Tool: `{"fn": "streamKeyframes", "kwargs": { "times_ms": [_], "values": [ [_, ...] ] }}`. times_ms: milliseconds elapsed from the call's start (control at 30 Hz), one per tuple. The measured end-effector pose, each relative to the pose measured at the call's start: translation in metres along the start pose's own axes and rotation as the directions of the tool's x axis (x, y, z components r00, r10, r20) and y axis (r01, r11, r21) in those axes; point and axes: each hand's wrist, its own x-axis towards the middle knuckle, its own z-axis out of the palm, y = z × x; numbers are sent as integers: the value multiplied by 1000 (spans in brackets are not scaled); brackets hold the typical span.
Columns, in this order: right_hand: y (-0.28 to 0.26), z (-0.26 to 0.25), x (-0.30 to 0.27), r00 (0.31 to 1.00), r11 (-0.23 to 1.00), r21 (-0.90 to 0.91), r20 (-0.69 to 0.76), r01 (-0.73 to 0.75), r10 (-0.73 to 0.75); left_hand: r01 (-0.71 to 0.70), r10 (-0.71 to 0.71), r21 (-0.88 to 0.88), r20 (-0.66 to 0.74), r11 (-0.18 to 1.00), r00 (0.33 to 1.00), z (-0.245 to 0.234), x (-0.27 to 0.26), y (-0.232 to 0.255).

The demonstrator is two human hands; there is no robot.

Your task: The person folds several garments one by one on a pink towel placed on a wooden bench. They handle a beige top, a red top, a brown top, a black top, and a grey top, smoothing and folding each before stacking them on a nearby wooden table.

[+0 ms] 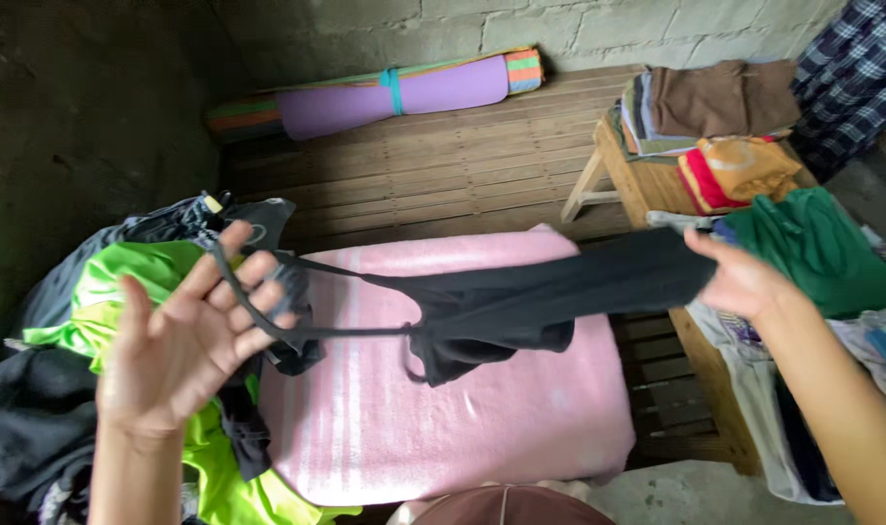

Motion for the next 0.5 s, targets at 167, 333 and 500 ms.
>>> {"fn": "streamKeyframes", "kwargs": {
  "times_ms": [167, 333, 500],
  "values": [
    [-43, 27, 59, 973, 965, 160, 65, 208, -221, -56, 52, -53, -66, 997, 996, -23, 38, -31],
    [55, 79, 102, 932, 919, 264, 135, 292, -335, 298, -226, 67, -501, 952, 835, -114, 86, -160],
    [241, 169, 58, 909, 870, -492, 376, 33, 178, 378, 328, 864, -481, 332, 813, -205, 65, -238]
  ]
}}
